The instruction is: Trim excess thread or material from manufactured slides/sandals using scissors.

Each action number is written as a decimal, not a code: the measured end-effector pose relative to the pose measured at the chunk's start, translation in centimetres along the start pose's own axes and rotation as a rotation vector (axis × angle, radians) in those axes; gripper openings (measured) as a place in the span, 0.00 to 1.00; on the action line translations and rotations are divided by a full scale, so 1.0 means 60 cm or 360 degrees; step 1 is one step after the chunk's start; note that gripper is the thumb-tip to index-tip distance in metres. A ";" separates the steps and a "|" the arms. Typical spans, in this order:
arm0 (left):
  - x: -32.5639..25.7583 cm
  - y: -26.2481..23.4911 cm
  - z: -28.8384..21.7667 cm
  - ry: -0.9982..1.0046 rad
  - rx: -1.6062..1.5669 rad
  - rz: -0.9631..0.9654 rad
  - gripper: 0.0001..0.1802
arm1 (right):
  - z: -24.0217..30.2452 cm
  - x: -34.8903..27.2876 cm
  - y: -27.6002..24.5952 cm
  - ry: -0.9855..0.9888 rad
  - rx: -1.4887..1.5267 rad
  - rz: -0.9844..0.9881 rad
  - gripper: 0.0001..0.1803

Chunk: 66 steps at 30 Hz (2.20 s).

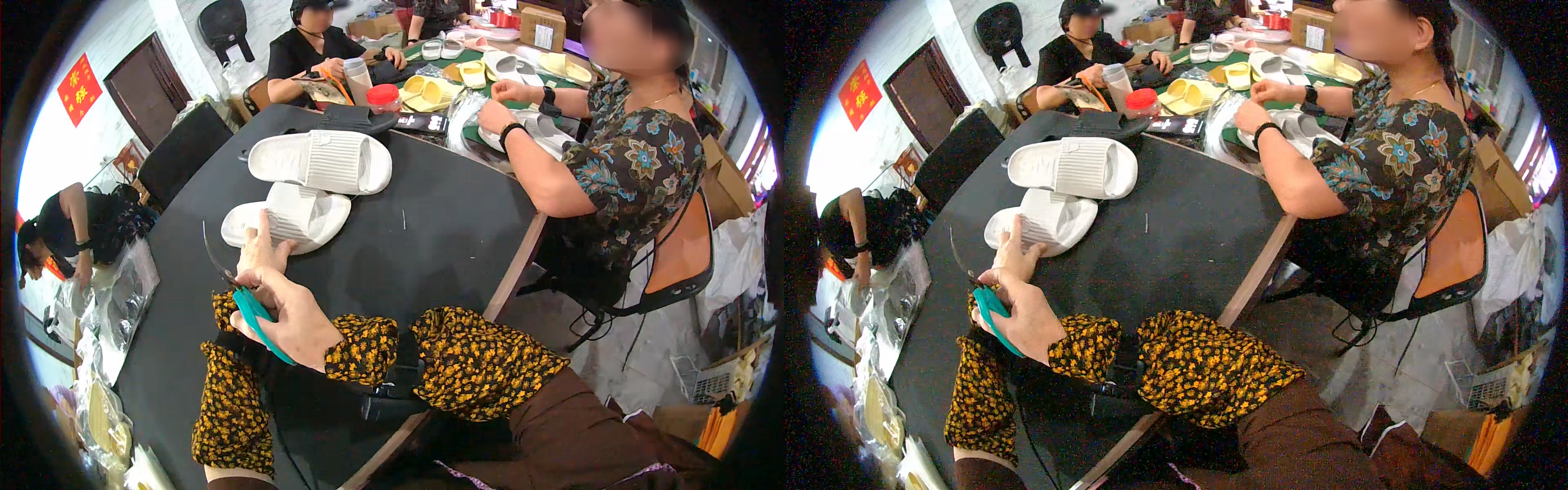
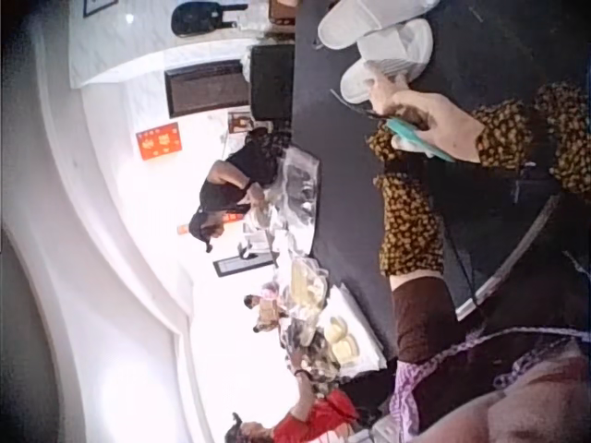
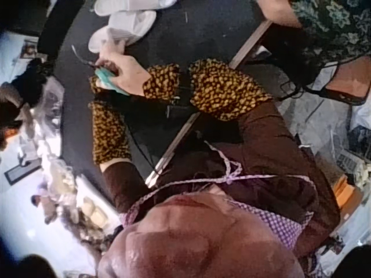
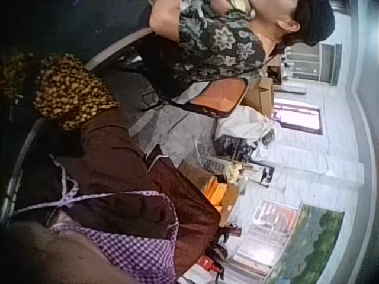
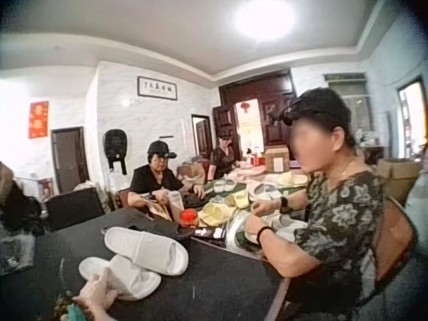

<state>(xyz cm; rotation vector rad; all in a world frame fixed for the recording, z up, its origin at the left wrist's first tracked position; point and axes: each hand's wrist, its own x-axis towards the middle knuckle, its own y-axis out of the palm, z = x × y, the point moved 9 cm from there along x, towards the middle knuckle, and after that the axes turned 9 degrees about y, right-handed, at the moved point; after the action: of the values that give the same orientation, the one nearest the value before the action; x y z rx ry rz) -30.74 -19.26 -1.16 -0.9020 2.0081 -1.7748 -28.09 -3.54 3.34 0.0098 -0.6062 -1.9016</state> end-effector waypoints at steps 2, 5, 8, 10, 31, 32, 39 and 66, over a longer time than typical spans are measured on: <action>0.006 0.002 -0.004 0.0004 -0.0103 -0.0032 0.44 | -0.004 0.002 -0.003 0.0095 0.0072 0.0026 0.22; -0.002 0.003 -0.006 0.0184 -0.0209 -0.0214 0.37 | -0.013 0.008 -0.012 0.0073 0.0121 -0.0053 0.22; -0.107 -0.024 0.013 0.0509 -0.0718 -0.1458 0.24 | -0.010 0.011 -0.010 -0.0045 0.0080 -0.0067 0.22; -0.083 -0.022 0.019 -0.0330 -0.1809 -0.0545 0.15 | -0.006 0.013 -0.018 0.0038 0.0077 -0.0083 0.21; -0.393 -0.415 -0.077 0.1002 -0.1619 -0.1139 0.28 | -0.084 0.023 -0.015 0.0899 -0.0423 0.0294 0.22; -0.391 -0.403 -0.065 0.0939 -0.1615 -0.1176 0.28 | -0.099 0.021 -0.028 0.0901 -0.0570 0.0326 0.22; -0.453 -0.470 -0.085 0.1433 -0.1671 -0.1049 0.38 | -0.088 0.010 0.009 0.0894 -0.0640 0.0347 0.23; -0.482 -0.431 0.034 -0.0267 -0.2198 -0.1211 0.25 | -0.015 0.011 0.102 0.0914 -0.0065 0.0363 0.20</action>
<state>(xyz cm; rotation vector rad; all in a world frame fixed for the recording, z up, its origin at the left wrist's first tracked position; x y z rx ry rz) -1.31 -3.27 18.52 -2.2673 2.8408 -0.1113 -22.79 -6.18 5.29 0.4287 -0.1669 -1.5854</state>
